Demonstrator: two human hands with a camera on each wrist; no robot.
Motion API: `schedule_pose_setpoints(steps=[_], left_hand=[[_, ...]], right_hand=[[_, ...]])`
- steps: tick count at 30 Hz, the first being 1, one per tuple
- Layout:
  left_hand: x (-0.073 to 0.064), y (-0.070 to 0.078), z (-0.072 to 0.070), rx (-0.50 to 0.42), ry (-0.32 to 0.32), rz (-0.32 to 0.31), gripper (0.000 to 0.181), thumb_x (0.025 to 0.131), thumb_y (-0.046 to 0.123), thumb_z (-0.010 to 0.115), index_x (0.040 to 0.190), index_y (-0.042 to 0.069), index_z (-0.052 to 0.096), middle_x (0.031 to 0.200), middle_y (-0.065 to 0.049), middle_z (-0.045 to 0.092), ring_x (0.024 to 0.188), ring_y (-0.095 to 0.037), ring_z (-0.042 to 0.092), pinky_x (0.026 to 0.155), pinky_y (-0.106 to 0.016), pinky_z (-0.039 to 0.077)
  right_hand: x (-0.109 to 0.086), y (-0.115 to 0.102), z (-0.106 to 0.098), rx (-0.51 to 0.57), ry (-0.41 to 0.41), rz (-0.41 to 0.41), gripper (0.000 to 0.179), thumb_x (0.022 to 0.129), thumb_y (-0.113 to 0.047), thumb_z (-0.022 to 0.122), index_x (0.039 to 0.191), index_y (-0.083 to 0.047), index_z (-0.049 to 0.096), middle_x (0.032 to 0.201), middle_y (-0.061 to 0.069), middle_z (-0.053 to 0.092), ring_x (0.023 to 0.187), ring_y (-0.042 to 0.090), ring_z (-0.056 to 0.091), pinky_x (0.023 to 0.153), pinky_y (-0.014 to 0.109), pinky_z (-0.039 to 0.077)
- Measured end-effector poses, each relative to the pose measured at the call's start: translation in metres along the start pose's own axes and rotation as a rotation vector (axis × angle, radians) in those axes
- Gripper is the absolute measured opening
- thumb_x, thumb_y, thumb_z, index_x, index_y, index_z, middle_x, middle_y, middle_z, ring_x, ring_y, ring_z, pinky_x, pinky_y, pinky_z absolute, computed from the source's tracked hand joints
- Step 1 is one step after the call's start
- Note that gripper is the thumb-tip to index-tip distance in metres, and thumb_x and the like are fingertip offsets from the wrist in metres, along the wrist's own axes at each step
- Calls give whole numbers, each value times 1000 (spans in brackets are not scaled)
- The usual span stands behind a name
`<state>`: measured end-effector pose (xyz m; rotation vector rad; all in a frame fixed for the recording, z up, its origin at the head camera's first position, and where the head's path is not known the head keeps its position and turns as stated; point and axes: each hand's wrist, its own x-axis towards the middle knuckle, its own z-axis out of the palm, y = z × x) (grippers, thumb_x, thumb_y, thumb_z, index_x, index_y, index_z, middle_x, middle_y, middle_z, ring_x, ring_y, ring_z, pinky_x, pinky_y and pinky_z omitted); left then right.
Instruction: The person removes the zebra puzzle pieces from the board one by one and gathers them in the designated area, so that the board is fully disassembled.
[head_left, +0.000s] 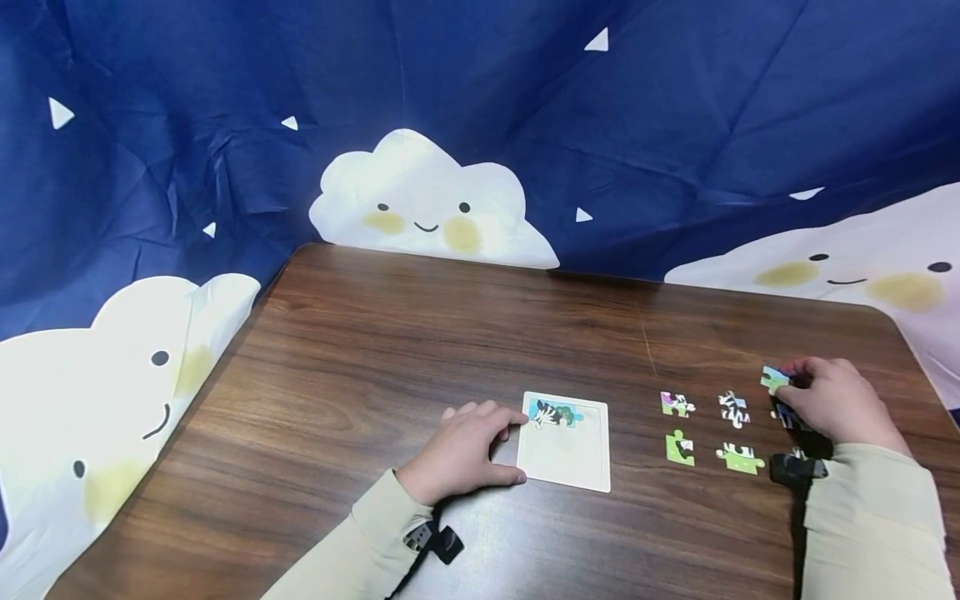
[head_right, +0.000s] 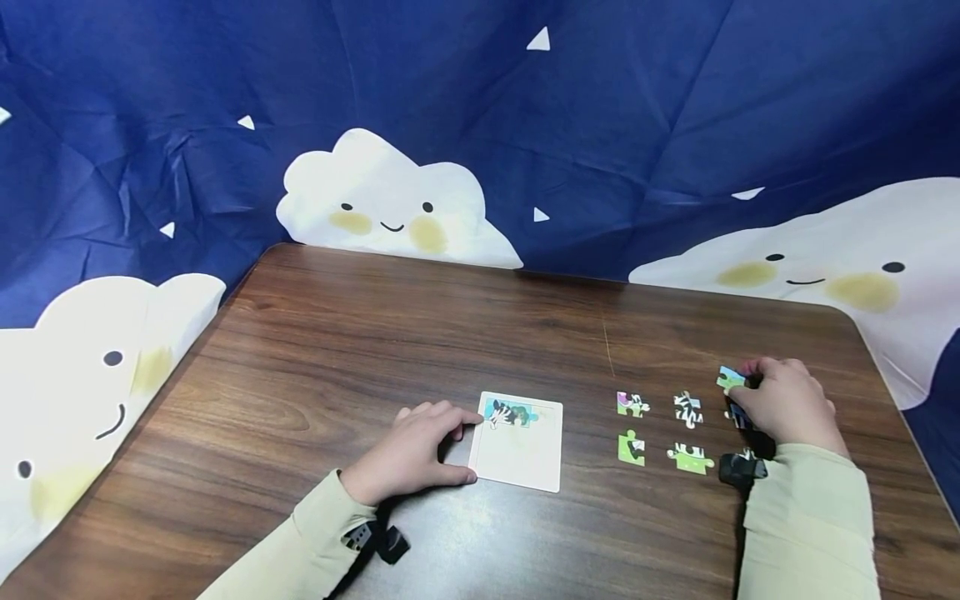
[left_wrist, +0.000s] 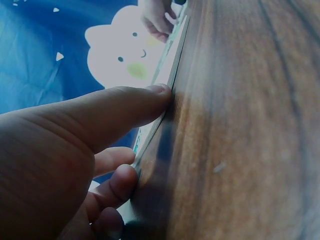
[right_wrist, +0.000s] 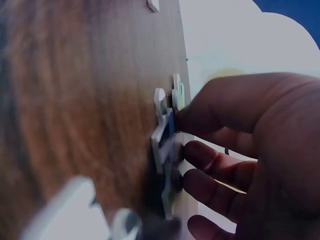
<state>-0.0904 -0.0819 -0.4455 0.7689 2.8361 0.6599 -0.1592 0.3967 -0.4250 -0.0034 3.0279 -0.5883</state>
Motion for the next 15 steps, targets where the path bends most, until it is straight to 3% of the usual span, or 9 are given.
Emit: schedule_pose_setpoints(steps=[6, 11, 15], left_hand=[[0, 0, 1, -5, 4, 2, 66, 74, 52, 82, 132, 26, 62, 94, 14, 51, 89, -8, 47, 76, -30, 30], [0, -1, 2, -5, 5, 4, 67, 74, 52, 82, 132, 27, 62, 93, 15, 51, 88, -8, 46, 76, -30, 30], [0, -1, 2, -1, 9, 7, 67, 74, 52, 82, 132, 26, 62, 93, 15, 51, 88, -8, 47, 75, -29, 30]], right_hand=[[-1, -3, 1, -19, 34, 5, 35, 86, -18, 66, 102, 13, 63, 99, 37, 59, 89, 52, 56, 74, 61, 43], [-4, -7, -2, -3, 24, 60, 44, 91, -25, 62, 108, 16, 58, 101, 38, 61, 88, 51, 58, 73, 58, 43], [-8, -15, -5, 22, 64, 72, 48, 93, -31, 61, 111, 13, 57, 99, 33, 64, 85, 45, 60, 68, 48, 43]])
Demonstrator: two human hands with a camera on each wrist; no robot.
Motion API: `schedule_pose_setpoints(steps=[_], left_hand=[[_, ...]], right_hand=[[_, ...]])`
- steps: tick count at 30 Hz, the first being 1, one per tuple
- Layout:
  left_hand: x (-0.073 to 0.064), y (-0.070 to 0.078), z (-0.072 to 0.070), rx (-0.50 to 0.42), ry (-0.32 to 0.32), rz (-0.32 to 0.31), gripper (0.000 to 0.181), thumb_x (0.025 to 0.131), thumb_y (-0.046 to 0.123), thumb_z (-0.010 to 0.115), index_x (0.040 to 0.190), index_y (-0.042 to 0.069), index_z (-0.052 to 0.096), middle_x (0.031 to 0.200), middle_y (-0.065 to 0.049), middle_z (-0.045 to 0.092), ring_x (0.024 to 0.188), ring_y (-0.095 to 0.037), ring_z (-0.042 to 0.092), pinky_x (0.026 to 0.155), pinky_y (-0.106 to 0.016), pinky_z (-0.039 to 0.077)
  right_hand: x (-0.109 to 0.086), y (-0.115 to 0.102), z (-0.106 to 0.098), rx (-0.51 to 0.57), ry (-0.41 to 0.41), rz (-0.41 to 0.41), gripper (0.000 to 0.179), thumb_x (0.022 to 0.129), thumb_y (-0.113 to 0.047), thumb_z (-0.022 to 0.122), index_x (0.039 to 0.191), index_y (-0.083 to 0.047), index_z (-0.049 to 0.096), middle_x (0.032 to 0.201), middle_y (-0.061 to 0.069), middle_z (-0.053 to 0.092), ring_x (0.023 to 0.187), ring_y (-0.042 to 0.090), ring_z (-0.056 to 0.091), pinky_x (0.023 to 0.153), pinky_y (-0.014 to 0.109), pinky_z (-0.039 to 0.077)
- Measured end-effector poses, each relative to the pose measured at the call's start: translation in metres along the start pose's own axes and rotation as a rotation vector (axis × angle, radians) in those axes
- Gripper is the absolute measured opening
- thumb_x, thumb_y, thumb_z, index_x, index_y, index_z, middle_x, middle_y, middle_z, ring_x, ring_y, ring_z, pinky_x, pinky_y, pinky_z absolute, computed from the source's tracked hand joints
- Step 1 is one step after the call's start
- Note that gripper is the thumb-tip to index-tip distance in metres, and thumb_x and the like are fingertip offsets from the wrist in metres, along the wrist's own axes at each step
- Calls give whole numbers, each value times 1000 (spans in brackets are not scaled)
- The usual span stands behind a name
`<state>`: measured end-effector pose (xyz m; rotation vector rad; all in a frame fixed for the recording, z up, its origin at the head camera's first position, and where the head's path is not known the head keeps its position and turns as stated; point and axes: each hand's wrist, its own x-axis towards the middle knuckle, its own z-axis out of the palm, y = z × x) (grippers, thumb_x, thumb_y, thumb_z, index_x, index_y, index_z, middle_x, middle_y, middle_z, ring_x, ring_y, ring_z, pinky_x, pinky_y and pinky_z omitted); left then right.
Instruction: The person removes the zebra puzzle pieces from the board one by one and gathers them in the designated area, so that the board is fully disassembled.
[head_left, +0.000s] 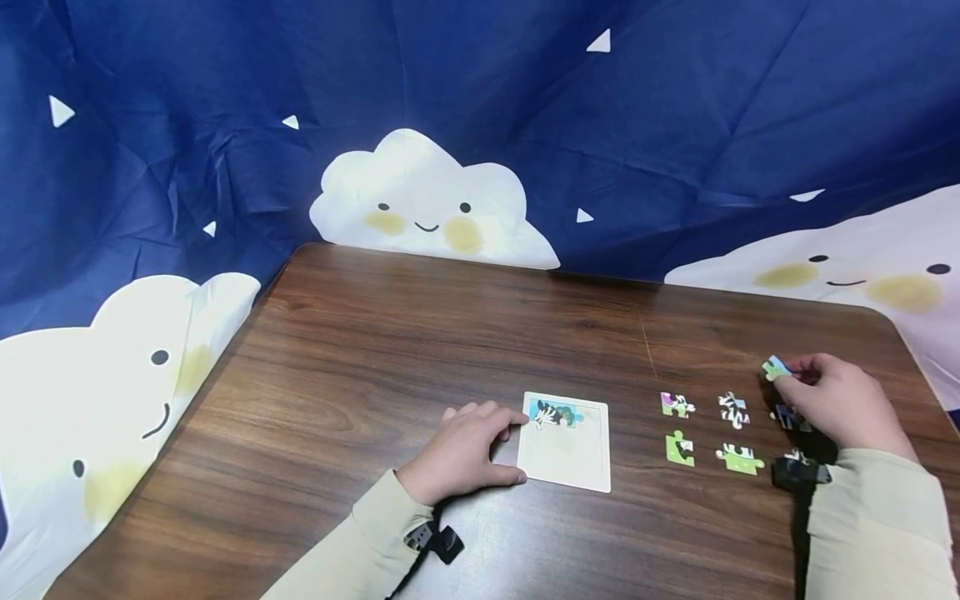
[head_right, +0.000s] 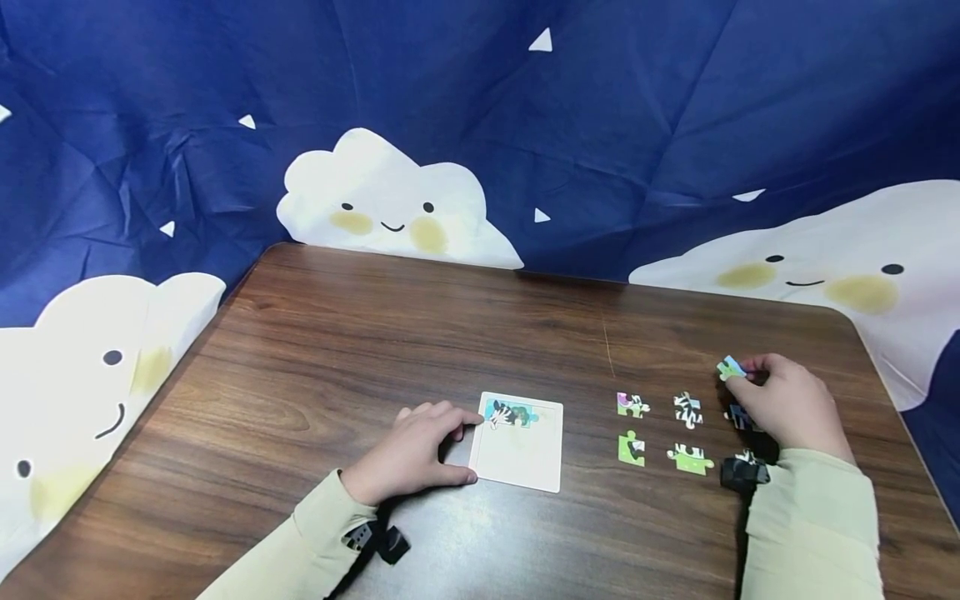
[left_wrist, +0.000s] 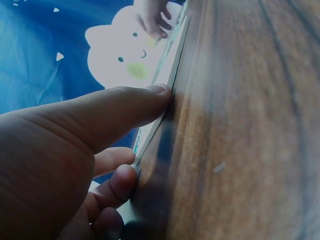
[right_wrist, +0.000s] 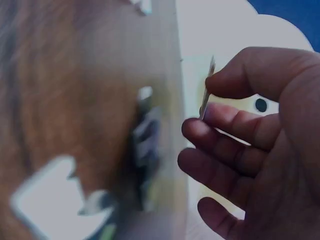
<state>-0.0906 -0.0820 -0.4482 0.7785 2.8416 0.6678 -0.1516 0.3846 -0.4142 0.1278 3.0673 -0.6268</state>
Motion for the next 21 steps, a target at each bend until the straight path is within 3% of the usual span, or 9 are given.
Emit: schedule_pose_setpoints(steps=[6, 15, 21], left_hand=[[0, 0, 0, -2, 6, 9, 66, 74, 52, 82, 132, 26, 62, 94, 14, 51, 88, -8, 47, 75, -30, 30], [-1, 0, 0, -5, 6, 12, 66, 74, 52, 82, 131, 25, 63, 93, 15, 50, 87, -8, 46, 75, -30, 30], [-1, 1, -1, -21, 10, 16, 65, 74, 50, 83, 130, 23, 63, 93, 13, 51, 87, -9, 46, 75, -30, 31]], right_hand=[[-7, -22, -6, 29, 87, -48, 44, 91, -32, 65, 109, 7, 61, 93, 25, 67, 79, 35, 62, 65, 39, 39], [-19, -60, -8, 93, 164, -150, 32, 88, -26, 70, 109, -3, 67, 92, 14, 69, 70, 5, 53, 62, 27, 37], [-24, -84, 3, 108, 161, -261, 27, 84, -20, 71, 106, -5, 69, 91, 10, 68, 75, 12, 57, 65, 24, 39]])
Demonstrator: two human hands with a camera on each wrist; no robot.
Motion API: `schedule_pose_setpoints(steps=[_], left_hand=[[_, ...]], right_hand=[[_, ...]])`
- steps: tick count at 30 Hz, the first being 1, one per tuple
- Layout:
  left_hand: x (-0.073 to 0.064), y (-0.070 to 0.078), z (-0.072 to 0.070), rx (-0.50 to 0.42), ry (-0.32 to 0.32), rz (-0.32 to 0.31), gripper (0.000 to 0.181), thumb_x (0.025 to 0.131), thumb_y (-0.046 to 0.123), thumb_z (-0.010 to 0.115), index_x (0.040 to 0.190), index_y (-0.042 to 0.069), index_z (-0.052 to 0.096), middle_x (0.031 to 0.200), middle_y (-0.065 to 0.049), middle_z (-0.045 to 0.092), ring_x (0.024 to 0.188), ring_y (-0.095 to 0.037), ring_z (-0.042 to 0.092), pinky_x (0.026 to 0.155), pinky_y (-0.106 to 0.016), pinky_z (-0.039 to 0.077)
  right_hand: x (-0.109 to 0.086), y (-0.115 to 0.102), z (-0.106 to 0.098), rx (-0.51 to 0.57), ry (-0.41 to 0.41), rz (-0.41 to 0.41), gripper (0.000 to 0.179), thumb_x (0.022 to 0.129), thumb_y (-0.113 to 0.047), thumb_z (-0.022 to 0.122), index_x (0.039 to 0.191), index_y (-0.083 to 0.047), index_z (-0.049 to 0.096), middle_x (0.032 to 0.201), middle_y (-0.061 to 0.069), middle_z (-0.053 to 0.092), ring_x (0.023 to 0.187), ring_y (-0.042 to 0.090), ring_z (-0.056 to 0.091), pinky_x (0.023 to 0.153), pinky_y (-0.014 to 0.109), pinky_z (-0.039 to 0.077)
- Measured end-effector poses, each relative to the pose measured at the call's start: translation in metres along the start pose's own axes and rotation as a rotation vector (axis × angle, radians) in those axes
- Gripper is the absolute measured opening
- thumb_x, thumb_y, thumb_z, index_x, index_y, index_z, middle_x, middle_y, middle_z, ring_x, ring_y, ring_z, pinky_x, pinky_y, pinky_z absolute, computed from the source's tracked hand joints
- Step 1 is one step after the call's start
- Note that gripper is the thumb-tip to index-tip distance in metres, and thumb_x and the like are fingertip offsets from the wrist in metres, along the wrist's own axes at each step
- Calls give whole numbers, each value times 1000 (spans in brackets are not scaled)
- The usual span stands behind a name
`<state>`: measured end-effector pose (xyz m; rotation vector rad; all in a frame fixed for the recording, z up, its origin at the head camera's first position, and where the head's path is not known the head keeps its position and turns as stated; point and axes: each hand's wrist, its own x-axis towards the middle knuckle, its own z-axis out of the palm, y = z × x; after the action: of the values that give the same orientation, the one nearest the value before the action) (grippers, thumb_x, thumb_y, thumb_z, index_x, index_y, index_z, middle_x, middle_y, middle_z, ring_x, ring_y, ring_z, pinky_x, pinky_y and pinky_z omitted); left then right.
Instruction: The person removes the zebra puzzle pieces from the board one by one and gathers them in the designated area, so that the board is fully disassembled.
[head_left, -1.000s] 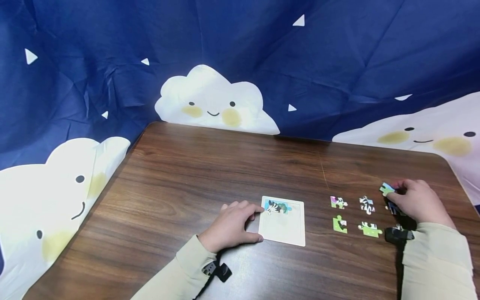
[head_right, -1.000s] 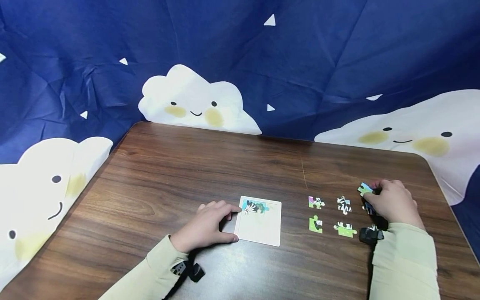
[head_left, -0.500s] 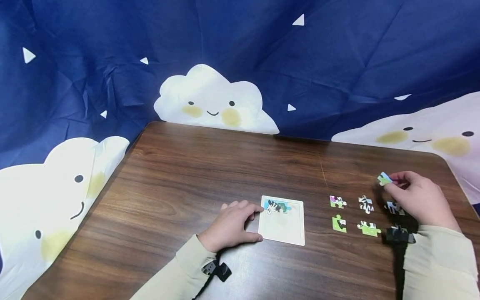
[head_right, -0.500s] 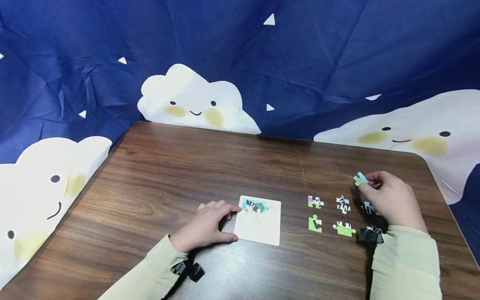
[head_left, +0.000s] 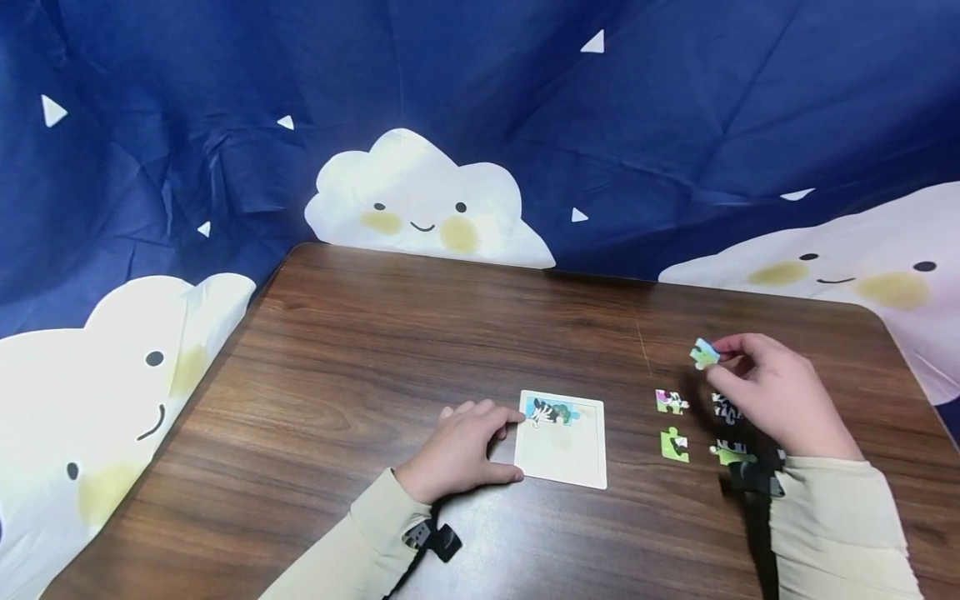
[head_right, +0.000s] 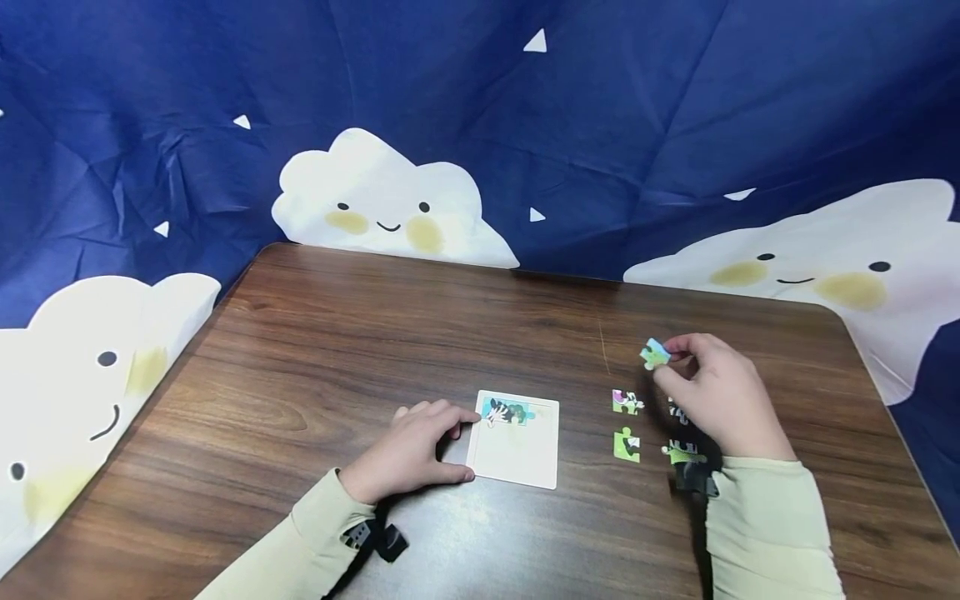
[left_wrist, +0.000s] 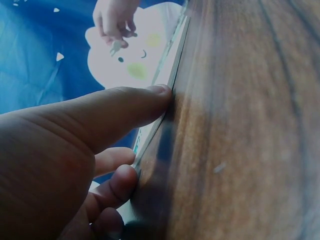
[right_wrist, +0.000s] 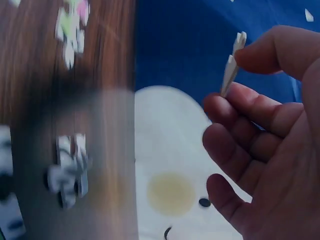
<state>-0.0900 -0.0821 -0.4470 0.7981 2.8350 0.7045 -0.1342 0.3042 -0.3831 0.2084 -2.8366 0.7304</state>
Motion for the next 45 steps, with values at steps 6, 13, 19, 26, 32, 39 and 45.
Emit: schedule_pose_setpoints(steps=[6, 13, 19, 26, 32, 39, 45], left_hand=[[1, -1, 0, 2, -10, -10, 66, 74, 51, 82, 131, 25, 63, 93, 14, 51, 87, -8, 46, 76, -31, 30], [1, -1, 0, 1, -17, -18, 66, 74, 52, 82, 131, 27, 63, 94, 14, 51, 87, -8, 46, 76, -31, 30], [1, -1, 0, 5, -16, -22, 66, 74, 53, 82, 131, 26, 63, 93, 14, 51, 87, -8, 46, 75, -31, 30], [1, -2, 2, 8, -15, -16, 67, 74, 53, 82, 132, 26, 62, 93, 15, 50, 87, -8, 46, 76, -31, 30], [2, -1, 1, 9, -14, -13, 66, 74, 52, 82, 131, 26, 63, 93, 15, 50, 86, -8, 46, 76, -31, 30], [1, 0, 1, 5, -7, -3, 65, 74, 51, 82, 130, 25, 63, 93, 13, 51, 86, -8, 46, 75, -31, 30], [1, 0, 0, -2, 0, -2, 65, 74, 50, 83, 130, 24, 64, 92, 13, 51, 86, -9, 46, 75, -31, 30]], right_hand=[[0, -20, 15, 14, -54, -83, 26, 84, -19, 72, 106, -6, 69, 96, 7, 66, 82, 23, 61, 68, 33, 44], [-2, -40, 36, -17, -95, -179, 21, 83, -18, 72, 101, -7, 70, 93, 4, 65, 81, 21, 60, 72, 43, 47], [-2, -58, 49, -27, -181, -200, 24, 83, -20, 71, 103, -7, 70, 95, 3, 63, 82, 22, 57, 75, 44, 45], [-6, -66, 64, -67, -194, -263, 25, 81, -19, 71, 103, -7, 70, 100, 5, 66, 88, 28, 62, 83, 52, 46], [-10, -71, 75, -87, -231, -292, 25, 80, -20, 71, 101, -7, 70, 100, 4, 66, 92, 29, 63, 86, 52, 47], [-13, -75, 82, -76, -252, -319, 23, 76, -18, 70, 98, -8, 70, 95, 0, 65, 88, 24, 62, 82, 48, 48], [-13, -80, 83, -96, -261, -343, 26, 75, -18, 70, 98, -7, 70, 94, 1, 65, 87, 23, 62, 82, 47, 49]])
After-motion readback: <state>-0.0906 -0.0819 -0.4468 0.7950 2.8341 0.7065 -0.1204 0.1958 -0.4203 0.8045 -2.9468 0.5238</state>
